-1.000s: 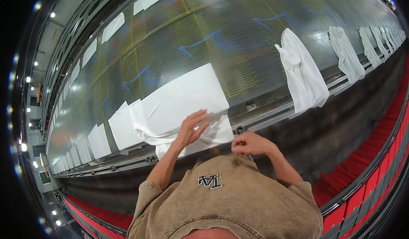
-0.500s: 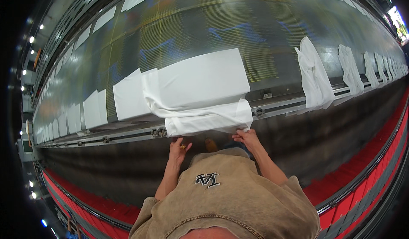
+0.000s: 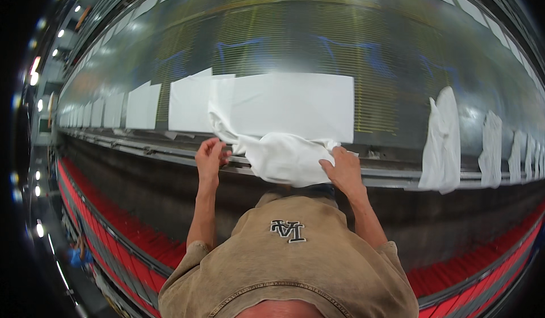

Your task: The person repeatedly folds white shirts on a flat surface, smoothing each piece and placing it in a neat stack. The process is repeated for multiple shirts in a consistent manner.

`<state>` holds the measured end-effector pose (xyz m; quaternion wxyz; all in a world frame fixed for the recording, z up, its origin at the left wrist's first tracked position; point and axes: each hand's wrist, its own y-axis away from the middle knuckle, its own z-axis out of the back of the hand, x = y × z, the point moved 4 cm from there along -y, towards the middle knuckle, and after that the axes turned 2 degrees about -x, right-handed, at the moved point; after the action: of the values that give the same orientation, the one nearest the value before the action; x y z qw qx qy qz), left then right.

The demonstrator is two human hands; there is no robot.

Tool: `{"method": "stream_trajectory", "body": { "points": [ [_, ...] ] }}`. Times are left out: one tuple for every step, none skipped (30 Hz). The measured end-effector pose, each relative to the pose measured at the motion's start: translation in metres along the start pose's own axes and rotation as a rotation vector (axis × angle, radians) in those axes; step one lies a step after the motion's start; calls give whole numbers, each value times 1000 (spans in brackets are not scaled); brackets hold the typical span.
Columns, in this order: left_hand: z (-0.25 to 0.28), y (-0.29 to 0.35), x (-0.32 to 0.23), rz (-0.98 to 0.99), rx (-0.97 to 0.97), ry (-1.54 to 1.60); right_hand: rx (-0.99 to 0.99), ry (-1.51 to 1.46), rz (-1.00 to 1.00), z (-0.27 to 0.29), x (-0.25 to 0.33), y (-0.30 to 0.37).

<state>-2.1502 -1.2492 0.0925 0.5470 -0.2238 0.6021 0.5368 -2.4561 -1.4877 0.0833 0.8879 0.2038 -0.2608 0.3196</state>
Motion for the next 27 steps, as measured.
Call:
{"method": "stream_trajectory", "body": {
  "points": [
    [6,-13,-2,-43,-61,-62,18,48,33,-1,0,-7],
    [10,-26,-2,-78,-117,-105,56,103,36,-4,-1,-13],
    [14,-41,0,-101,-171,-119,88,98,23,-4,-2,-18],
    [15,-55,5,-91,-181,-188,108,114,24,-5,-2,-23],
    [17,-68,12,-66,-189,-233,138,130,9,-6,-1,-26],
    [20,-79,20,5,-199,-243,154,140,-3,-6,0,-31],
    [19,-90,25,8,-176,-254,134,129,40,-6,6,-35],
    [18,-99,31,58,-153,-232,139,95,87,-7,13,-41],
    [17,-105,38,142,-134,-177,142,64,127,-9,22,-46],
    [18,-111,39,100,-133,-238,151,43,143,-11,29,-53],
    [19,-115,41,94,-135,-269,152,6,189,-14,39,-60],
    [20,-116,44,113,-145,-264,166,-96,220,-19,50,-68],
    [20,-117,47,91,-167,-266,191,-186,222,-26,62,-78],
    [19,-117,48,54,-161,-320,221,-276,198,-34,73,-89],
    [18,-118,50,31,-159,-349,210,-266,271,-40,88,-101],
    [19,-119,52,32,-151,-346,200,-285,297,-50,104,-117],
    [19,-121,54,51,-125,-392,186,-321,339,-61,121,-134],
    [19,-124,51,-15,-126,-476,153,-324,375,-72,138,-154],
    [19,-124,50,-44,-131,-529,129,-358,418,-87,157,-175],
    [20,-124,51,-20,-131,-569,76,-343,457,-101,176,-196],
    [19,-120,49,-51,-144,-605,41,-335,467,-116,195,-219],
    [18,-118,47,-75,-149,-619,19,-272,473,-131,213,-241],
    [18,-116,46,-65,-134,-586,19,-191,517,-144,230,-259],
    [18,-114,45,-52,-120,-553,-20,-152,622,-155,246,-271],
    [18,-112,43,-46,-126,-534,-39,-94,681,-166,261,-282],
    [18,-111,42,-38,-134,-517,-52,-29,727,-174,272,-292],
    [18,-109,42,-27,-142,-501,9,49,794,-183,281,-299]
  ]
}}
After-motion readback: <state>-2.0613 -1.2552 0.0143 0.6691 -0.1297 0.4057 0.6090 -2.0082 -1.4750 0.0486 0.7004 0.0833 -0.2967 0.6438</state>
